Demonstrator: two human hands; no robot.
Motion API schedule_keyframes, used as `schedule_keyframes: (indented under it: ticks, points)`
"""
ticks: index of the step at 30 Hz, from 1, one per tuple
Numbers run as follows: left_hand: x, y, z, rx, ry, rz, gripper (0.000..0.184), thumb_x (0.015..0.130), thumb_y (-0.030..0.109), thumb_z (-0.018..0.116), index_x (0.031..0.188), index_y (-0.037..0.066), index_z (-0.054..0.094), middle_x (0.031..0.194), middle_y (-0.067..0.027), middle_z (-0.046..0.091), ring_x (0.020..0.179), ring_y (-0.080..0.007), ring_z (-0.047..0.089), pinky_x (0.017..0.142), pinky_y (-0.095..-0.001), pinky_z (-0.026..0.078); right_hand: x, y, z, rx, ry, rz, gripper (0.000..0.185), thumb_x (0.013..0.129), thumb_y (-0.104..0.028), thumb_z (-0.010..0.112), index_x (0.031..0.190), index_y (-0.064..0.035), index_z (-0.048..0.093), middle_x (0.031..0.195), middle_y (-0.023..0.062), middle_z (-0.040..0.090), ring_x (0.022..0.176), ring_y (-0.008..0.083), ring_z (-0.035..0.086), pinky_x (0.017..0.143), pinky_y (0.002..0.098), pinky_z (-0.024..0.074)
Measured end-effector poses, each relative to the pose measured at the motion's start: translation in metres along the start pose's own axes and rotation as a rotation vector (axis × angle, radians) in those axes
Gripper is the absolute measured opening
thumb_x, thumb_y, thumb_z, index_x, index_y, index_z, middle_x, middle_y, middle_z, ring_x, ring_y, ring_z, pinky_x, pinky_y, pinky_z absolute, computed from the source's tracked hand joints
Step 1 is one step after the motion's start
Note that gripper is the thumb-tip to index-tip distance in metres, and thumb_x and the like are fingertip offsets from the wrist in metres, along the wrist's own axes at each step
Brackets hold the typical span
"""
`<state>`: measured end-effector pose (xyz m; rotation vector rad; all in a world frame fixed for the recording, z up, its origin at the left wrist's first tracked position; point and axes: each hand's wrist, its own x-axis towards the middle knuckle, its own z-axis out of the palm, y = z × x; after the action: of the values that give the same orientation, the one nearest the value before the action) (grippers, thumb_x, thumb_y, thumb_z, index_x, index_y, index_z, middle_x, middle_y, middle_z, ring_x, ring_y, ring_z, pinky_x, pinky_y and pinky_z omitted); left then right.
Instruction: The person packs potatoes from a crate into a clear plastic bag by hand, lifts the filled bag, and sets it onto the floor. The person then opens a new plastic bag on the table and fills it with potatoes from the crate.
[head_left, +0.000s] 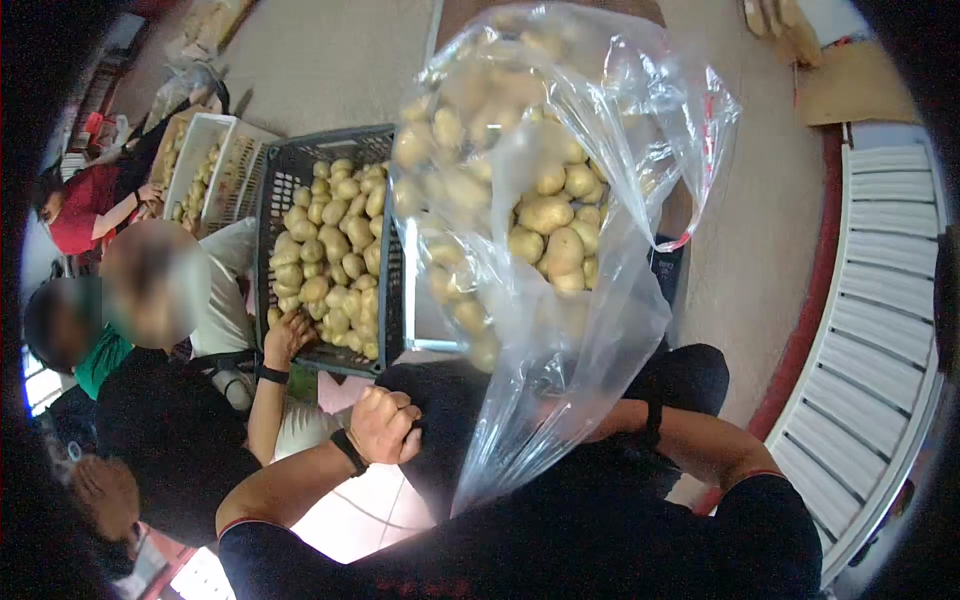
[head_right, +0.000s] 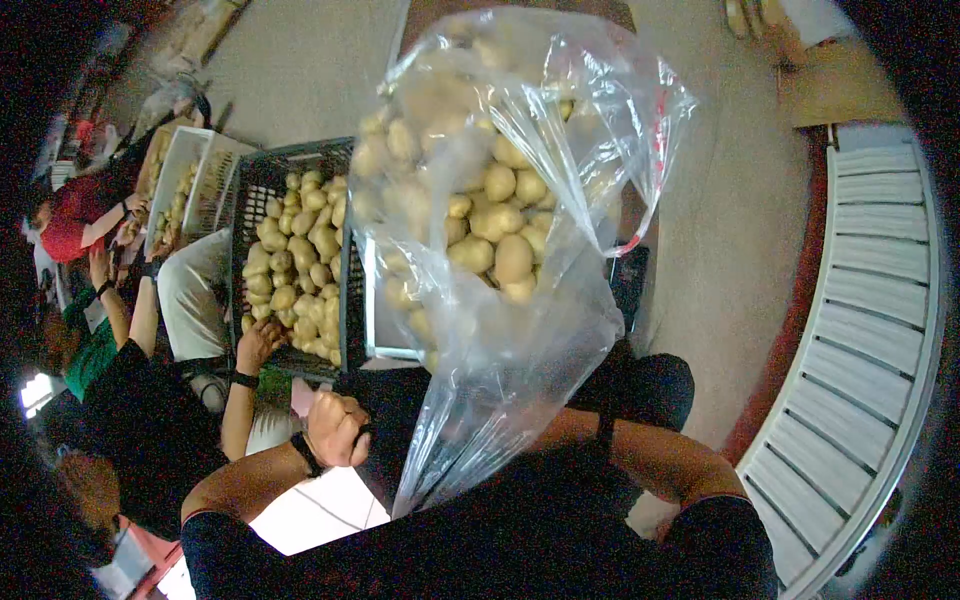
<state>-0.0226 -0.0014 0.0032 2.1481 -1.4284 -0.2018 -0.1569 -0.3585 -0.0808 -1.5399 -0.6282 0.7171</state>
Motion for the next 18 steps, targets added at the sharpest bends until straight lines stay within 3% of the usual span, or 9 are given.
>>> schedule_keyframes:
  ticks: [4, 6, 8, 10, 14, 16, 18]
  points:
    - [-0.008, 0.02, 0.001, 0.113, 0.118, 0.004, 0.032, 0.062, 0.016, 0.067, 0.091, 0.007, 0.057, 0.087, -0.0094, 0.054, 0.073, -0.0257, 0.05, 0.066, -0.0386, 0.038, 0.005, 0.038, 0.022, -0.101, -0.012, -0.134, 0.028, 0.096, -0.024, 0.054, 0.115, -0.0044, 0.059, 0.116, 0.0157, 0.059, 0.111, 0.0294, 0.055, 0.098, 0.0395, 0.0421]
    - [-0.022, 0.035, 0.002, 0.165, 0.156, -0.021, 0.029, 0.065, 0.016, 0.066, 0.091, 0.007, 0.057, 0.087, -0.0097, 0.054, 0.073, -0.026, 0.05, 0.065, -0.0385, 0.038, 0.015, 0.008, 0.017, -0.11, -0.17, 0.133, 0.024, 0.095, -0.022, 0.054, 0.11, -0.0047, 0.06, 0.11, 0.0131, 0.06, 0.105, 0.0275, 0.057, 0.093, 0.0383, 0.044]
    - [-0.035, 0.054, 0.004, 0.183, 0.246, -0.122, 0.027, 0.067, 0.016, 0.065, 0.091, 0.007, 0.057, 0.087, -0.0104, 0.054, 0.073, -0.0271, 0.051, 0.065, -0.0386, 0.038, 0.021, -0.015, 0.031, -0.168, -0.099, 0.064, 0.024, 0.094, -0.024, 0.057, 0.108, -0.0049, 0.06, 0.106, 0.0109, 0.061, 0.1, 0.0247, 0.058, 0.088, 0.037, 0.045]
    - [-0.052, 0.069, 0.01, 0.217, 0.301, -0.157, 0.024, 0.07, 0.016, 0.064, 0.091, 0.007, 0.056, 0.09, -0.0109, 0.054, 0.077, -0.0286, 0.052, 0.067, -0.0396, 0.039, 0.02, -0.04, 0.046, -0.124, -0.096, 0.16, 0.026, 0.091, -0.026, 0.061, 0.108, -0.0053, 0.06, 0.101, 0.0093, 0.062, 0.096, 0.0212, 0.059, 0.085, 0.0349, 0.0463]
    - [-0.079, 0.098, 0.024, 0.196, 0.533, -0.431, 0.026, 0.077, 0.012, 0.064, 0.098, 0.003, 0.054, 0.098, -0.0169, 0.053, 0.094, -0.0353, 0.051, 0.082, -0.0443, 0.041, 0.026, -0.047, 0.07, -0.377, -0.046, 0.318, 0.029, 0.089, -0.029, 0.065, 0.107, -0.0057, 0.061, 0.097, 0.0078, 0.063, 0.095, 0.0167, 0.058, 0.083, 0.0303, 0.0474]
    - [-0.095, 0.104, 0.04, 0.138, 0.675, -0.509, 0.026, 0.079, 0.011, 0.063, 0.102, 0.002, 0.053, 0.1, -0.0188, 0.053, 0.098, -0.037, 0.05, 0.085, -0.0447, 0.041, 0.033, -0.038, 0.081, -0.429, 0.095, 0.053, 0.025, 0.089, -0.027, 0.063, 0.102, -0.0055, 0.063, 0.094, 0.0086, 0.065, 0.082, 0.0211, 0.06, 0.077, 0.034, 0.0484]
    - [-0.112, 0.118, 0.057, 0.038, 0.743, -0.561, 0.023, 0.083, 0.009, 0.058, 0.103, 0.0, 0.051, 0.103, -0.021, 0.052, 0.101, -0.038, 0.05, 0.087, -0.0437, 0.041, 0.038, 0.004, 0.083, -0.389, -0.007, 0.313, 0.021, 0.088, -0.024, 0.061, 0.098, -0.0063, 0.065, 0.091, 0.0094, 0.066, 0.081, 0.0231, 0.061, 0.076, 0.0367, 0.0482]
